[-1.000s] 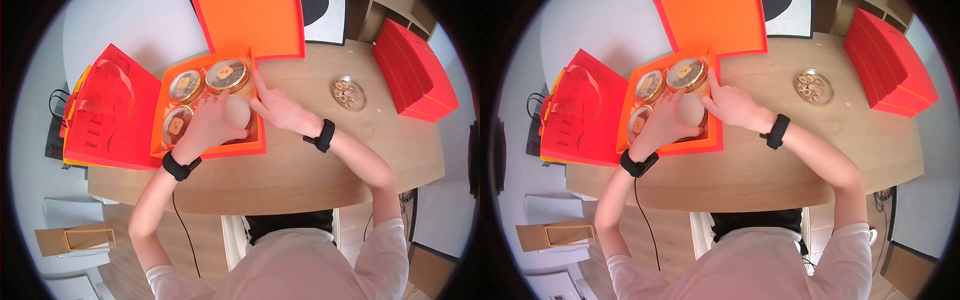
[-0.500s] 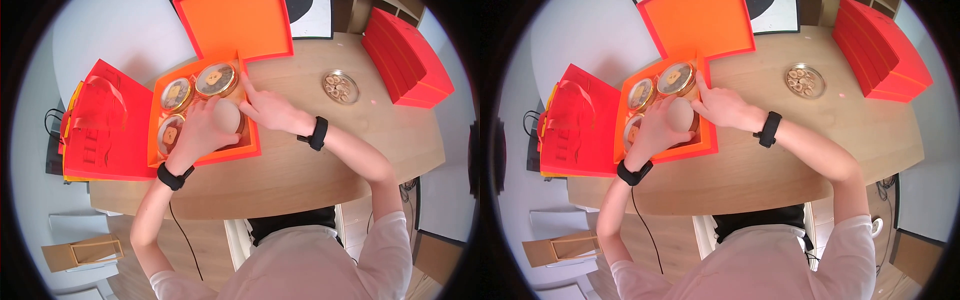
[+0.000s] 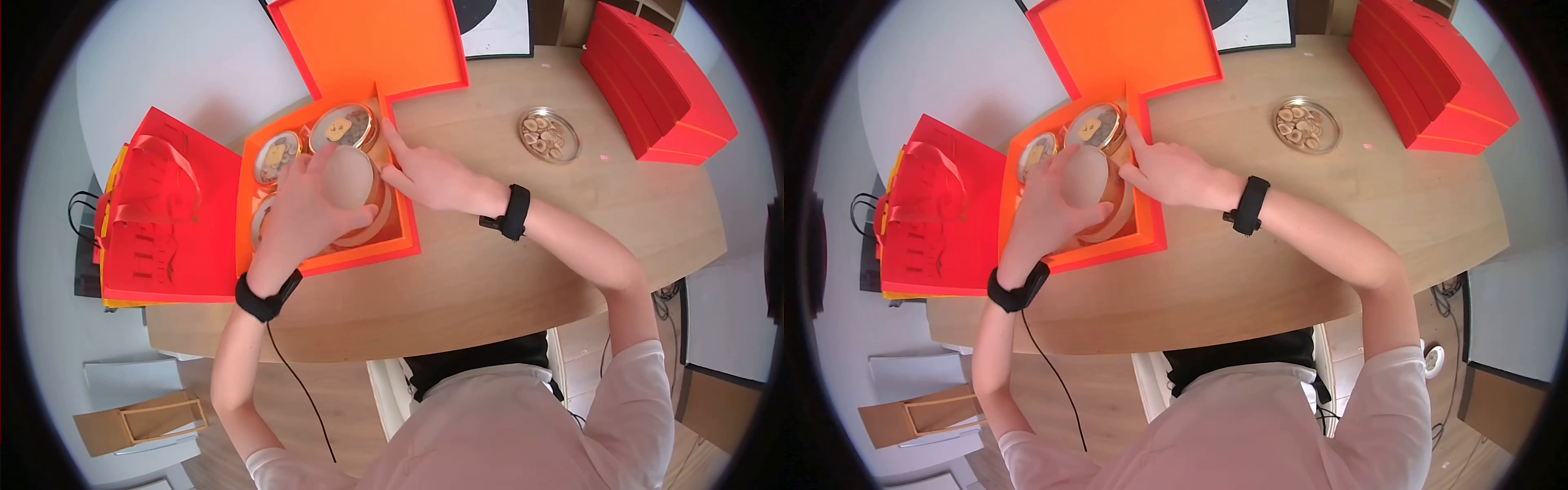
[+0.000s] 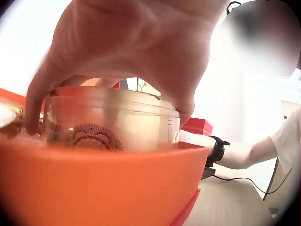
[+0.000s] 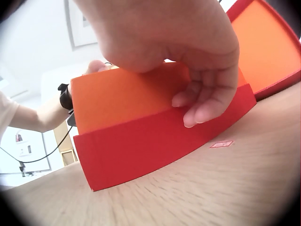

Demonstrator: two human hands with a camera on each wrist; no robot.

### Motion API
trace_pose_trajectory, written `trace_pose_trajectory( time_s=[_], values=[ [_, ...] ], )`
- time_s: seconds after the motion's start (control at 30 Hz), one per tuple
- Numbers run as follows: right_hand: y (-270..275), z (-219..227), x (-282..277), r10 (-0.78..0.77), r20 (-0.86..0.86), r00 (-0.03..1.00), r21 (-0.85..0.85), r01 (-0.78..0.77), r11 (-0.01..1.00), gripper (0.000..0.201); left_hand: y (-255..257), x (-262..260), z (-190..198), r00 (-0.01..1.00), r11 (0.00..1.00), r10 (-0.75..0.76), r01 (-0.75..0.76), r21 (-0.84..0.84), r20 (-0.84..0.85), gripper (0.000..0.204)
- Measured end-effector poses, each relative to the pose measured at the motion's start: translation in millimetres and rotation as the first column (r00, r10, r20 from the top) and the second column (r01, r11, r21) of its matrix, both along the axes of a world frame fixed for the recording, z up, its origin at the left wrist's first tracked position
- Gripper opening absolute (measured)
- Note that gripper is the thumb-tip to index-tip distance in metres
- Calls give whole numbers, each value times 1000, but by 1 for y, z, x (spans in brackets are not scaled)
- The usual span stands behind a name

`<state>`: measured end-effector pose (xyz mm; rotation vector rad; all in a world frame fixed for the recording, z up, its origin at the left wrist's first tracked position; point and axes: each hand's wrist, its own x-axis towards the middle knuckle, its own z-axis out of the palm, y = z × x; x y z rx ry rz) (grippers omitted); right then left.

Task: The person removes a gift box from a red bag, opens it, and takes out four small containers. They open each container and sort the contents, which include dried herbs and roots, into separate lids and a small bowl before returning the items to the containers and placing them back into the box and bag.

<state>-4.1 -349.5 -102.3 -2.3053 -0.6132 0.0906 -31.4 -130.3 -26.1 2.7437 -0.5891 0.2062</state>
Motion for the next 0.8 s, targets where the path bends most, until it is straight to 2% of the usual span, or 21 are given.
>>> trace_pose_trajectory(
  time_s=[0.07,0.17,0.27,0.33,0.4,0.5,0.57,0.7,0.8],
  values=[
    [-7,6,-1,6,-99,995,37,-2,999,74,-8,-14,6,952,983,-81,28,180,294,93],
    [-36,8,13,74,-252,965,223,-17,975,63,-41,-47,41,994,991,-69,59,123,79,102],
    [-95,30,18,-40,-85,996,-93,32,995,53,-66,-72,38,939,946,-325,322,47,110,102],
    [-128,47,7,-249,-45,967,-212,234,949,53,-93,-88,25,906,906,-422,421,-44,-9,100],
    [-184,9,26,-337,222,915,-225,385,895,51,-117,-107,-8,875,878,-478,479,6,77,97],
    [-255,-16,37,-394,315,863,-408,498,765,48,-147,-119,-42,837,838,-543,545,26,-69,96],
    [-278,-28,34,-457,343,821,-470,571,673,41,-157,-118,-59,837,837,-543,546,47,-65,97],
    [-290,-37,33,-459,129,879,-337,474,813,30,-164,-110,-81,854,851,-516,520,71,-75,97],
    [-262,-19,25,-398,-27,917,-249,379,891,29,-164,-103,-82,858,854,-511,514,83,-56,97]
  ],
)
